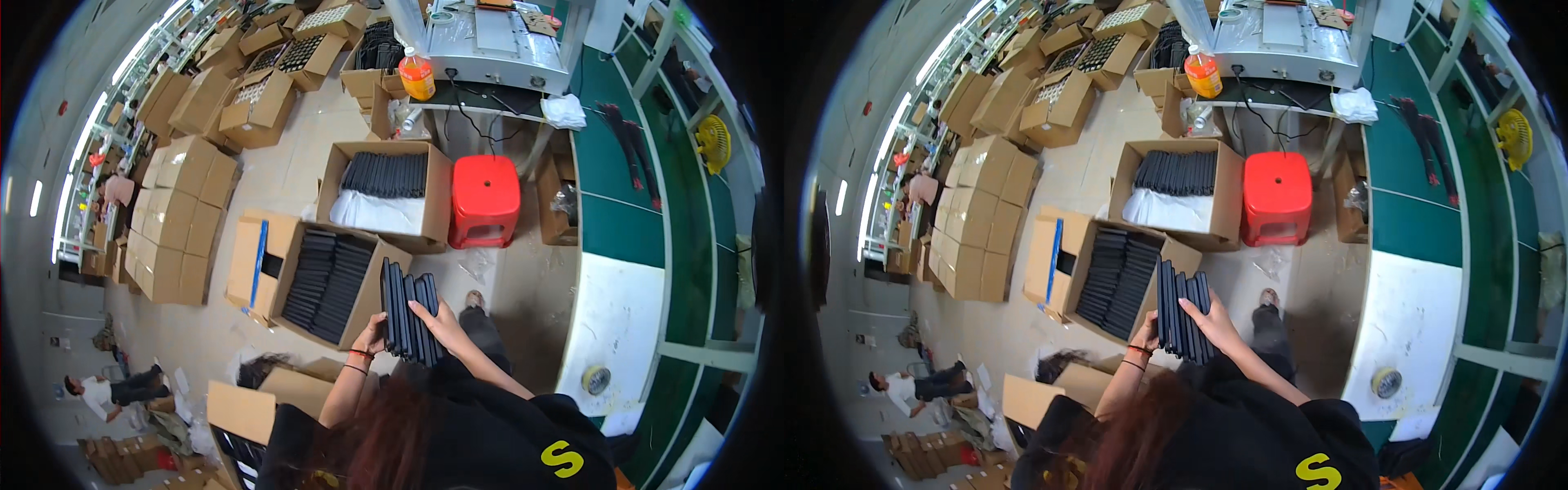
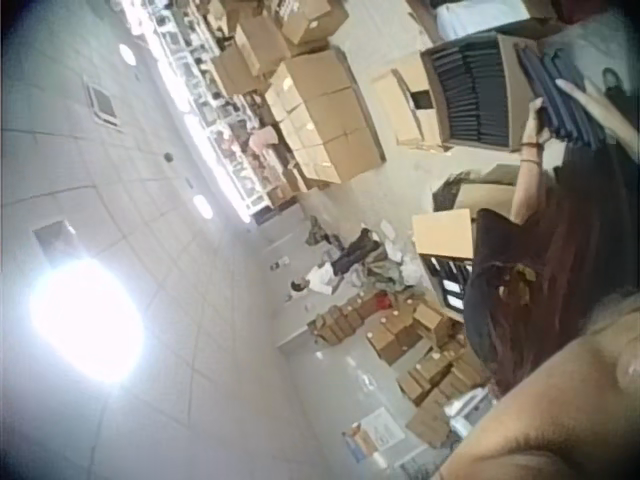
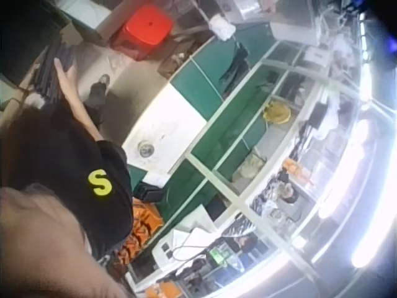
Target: The person assembles black electronic devices by placing them into orange clamping fixtures on a workbench. They then retrieve black plastic frames from a cardboard box and attach them to the devices. The person repeatedly handles the devices, moving them between the workbench and the box.
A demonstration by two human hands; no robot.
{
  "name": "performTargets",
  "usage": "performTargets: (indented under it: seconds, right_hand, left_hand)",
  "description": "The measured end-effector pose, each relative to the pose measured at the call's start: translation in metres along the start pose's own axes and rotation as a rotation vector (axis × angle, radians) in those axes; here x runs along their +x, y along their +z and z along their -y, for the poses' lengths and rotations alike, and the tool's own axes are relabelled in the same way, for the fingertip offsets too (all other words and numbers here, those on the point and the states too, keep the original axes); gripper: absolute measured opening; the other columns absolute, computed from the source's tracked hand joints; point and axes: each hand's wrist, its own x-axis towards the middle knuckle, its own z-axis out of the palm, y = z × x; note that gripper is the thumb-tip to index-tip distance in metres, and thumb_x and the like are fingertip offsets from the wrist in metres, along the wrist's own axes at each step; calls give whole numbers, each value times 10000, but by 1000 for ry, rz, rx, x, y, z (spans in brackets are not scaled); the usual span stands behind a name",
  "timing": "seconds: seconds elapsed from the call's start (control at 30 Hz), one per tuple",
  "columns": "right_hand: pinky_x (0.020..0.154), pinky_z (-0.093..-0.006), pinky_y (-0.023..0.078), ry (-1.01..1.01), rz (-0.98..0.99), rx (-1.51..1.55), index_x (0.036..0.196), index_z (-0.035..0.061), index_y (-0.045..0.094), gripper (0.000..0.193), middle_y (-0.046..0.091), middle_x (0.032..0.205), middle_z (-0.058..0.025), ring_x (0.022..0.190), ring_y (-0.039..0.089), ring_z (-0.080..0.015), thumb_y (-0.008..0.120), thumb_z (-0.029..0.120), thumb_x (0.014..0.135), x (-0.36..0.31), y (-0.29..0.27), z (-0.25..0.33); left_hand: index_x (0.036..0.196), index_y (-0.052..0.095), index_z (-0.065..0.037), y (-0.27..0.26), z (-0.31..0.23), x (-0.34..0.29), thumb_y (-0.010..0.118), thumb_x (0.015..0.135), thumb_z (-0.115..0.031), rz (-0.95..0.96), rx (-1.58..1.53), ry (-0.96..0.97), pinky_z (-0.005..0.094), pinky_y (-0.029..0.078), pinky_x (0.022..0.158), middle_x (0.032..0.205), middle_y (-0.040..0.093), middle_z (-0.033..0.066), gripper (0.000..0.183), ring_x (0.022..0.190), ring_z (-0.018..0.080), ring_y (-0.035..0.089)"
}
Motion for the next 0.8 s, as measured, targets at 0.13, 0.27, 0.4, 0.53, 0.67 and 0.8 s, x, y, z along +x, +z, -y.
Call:
performTargets:
  seconds: [0.13, 0.27, 0.4, 0.53, 0.67, 0.8]
  right_hand:
    - [865, -347, 440, -26, -40, -18, 1136, -11, 514, 460, 602, 1024, -151, 959, 579, -227, 659, 319, 852, 101, 20, -12]
    - [872, -337, 436, -125, -102, 40, 1145, -13, 498, 465, 597, 1030, -131, 960, 570, -213, 679, 282, 834, 216, 26, -44]
    - [897, -324, 423, 8, -148, 115, 1158, -13, 493, 472, 576, 1062, -121, 982, 553, -198, 695, 251, 823, 327, 20, -116]
    - [916, -320, 414, 143, -282, 159, 1179, -19, 479, 500, 566, 1078, -129, 1009, 540, -202, 700, 247, 818, 400, 2, -183]
    - [913, -320, 415, 167, -423, 165, 1190, -18, 472, 517, 549, 1101, -126, 1008, 540, -199, 715, 228, 806, 441, 4, -230]
    - [924, -322, 415, 171, -477, 88, 1206, -21, 464, 533, 548, 1129, -129, 1028, 544, -194, 726, 196, 796, 448, 0, -254]
  left_hand:
    - [1237, 491, 29, -24, -86, 47, 650, 778, -413, -128, 57, 14, 369, 551, 847, 1150, 601, 155, 656, 1022, 254, 618]
    - [1194, 527, 19, -65, -165, 146, 632, 792, -390, -213, 154, -55, 354, 539, 860, 1089, 629, 135, 583, 972, 242, 632]
    - [1141, 577, -7, -192, -204, 277, 691, 754, -381, -160, 145, -232, 413, 517, 869, 1068, 640, 110, 549, 959, 246, 625]
    - [1234, 501, -1, -228, -224, 388, 712, 727, -374, -56, 284, -416, 424, 499, 905, 1133, 611, 135, 664, 1016, 261, 610]
    - [1327, 391, 6, -252, -235, 450, 706, 729, -337, 114, 281, -559, 429, 482, 929, 1227, 555, 151, 758, 1082, 279, 576]
    - [1318, 405, 43, -283, -219, 484, 665, 749, -228, 241, 162, -739, 433, 392, 1022, 1269, 528, 173, 681, 1139, 294, 545]
